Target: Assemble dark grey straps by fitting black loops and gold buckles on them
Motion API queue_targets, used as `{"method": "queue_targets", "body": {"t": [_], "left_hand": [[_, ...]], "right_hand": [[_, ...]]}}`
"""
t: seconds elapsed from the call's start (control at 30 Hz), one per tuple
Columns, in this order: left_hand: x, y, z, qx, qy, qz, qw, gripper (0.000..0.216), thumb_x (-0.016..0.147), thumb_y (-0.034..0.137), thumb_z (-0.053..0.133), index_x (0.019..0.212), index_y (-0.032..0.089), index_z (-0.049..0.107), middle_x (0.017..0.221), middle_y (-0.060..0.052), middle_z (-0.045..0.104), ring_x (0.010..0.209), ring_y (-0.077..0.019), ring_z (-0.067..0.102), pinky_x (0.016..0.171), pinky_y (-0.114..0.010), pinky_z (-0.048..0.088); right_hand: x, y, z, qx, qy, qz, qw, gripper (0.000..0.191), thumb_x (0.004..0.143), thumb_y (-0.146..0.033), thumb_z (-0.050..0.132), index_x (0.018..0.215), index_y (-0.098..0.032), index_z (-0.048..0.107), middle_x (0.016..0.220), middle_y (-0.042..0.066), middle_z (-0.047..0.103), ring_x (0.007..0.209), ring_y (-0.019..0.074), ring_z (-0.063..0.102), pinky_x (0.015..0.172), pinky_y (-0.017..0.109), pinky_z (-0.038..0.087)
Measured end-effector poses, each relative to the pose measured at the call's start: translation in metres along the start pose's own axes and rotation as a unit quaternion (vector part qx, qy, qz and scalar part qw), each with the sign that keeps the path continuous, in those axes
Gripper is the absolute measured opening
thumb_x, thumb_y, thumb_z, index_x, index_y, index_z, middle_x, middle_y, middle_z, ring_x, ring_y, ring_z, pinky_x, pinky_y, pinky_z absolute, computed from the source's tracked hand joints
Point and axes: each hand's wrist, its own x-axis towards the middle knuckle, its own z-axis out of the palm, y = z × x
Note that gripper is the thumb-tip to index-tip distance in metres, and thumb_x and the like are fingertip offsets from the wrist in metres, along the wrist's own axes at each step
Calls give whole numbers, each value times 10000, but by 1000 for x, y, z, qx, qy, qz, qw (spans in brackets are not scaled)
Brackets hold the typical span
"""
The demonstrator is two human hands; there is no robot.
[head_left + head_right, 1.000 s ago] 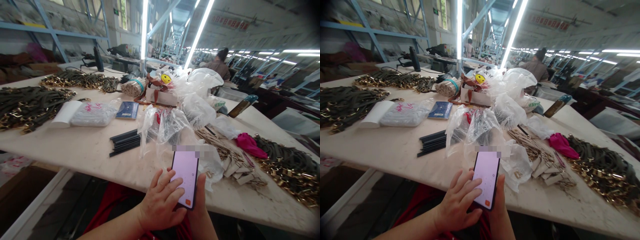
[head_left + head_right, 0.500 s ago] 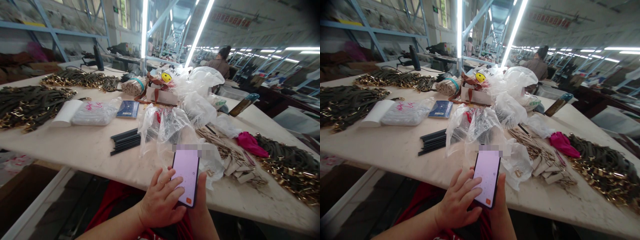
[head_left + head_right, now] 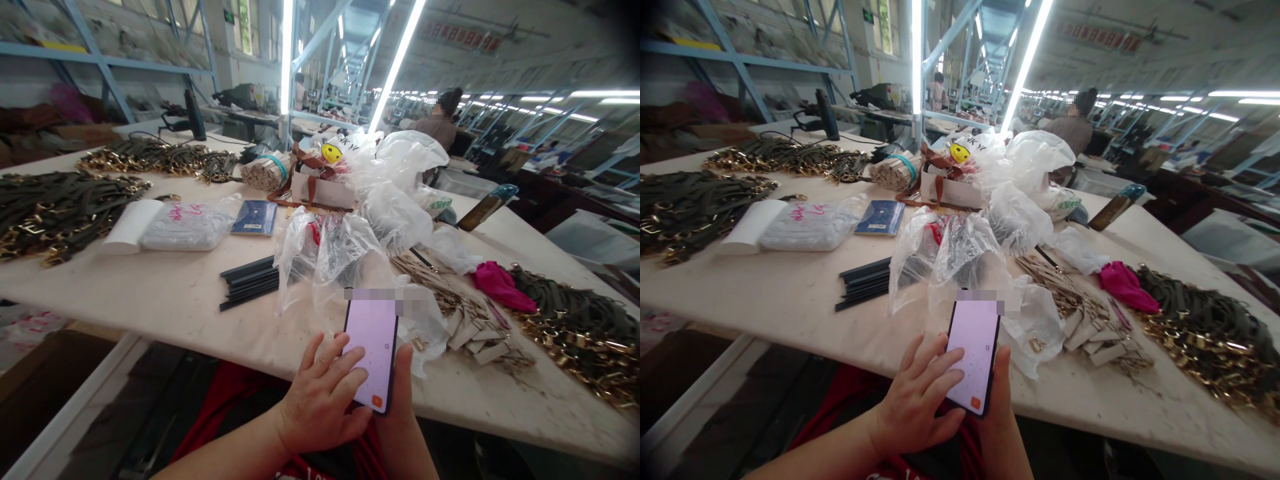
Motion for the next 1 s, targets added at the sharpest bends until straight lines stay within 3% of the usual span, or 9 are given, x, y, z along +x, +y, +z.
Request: {"method": "queue_targets", "body": {"t": [0.5, 0.73, 1.0], "left_hand": [[-1, 1, 1, 7, -9, -9, 1000, 333, 741, 390, 543, 997, 177, 551, 1126, -64, 626, 1208, -253, 425, 1093, -418, 114], [-1, 3, -1, -24, -34, -25, 999, 308, 729, 220, 506, 1032, 165, 528, 1168, -57, 603, 1231, -249, 394, 1086, -430, 126], [-4, 4, -2, -50, -10, -7, 999, 258, 727, 148, 489, 978, 185, 539, 1130, -49, 624, 1233, -230, 395, 1077, -455, 159]], "right_hand": [[-1, -3, 8, -33, 24, -1, 999, 647, 687, -717, 448, 977, -187, 681, 952, 107, 706, 865, 272, 650, 868, 451, 445], [0, -2, 7, -29, 19, -8, 999, 650, 711, -711, 420, 996, -185, 673, 946, 102, 707, 901, 267, 637, 914, 449, 410], [1, -5, 9, -23, -14, 22, 999, 755, 668, -757, 407, 1050, -152, 647, 1023, 133, 679, 922, 281, 629, 868, 429, 451]]}}
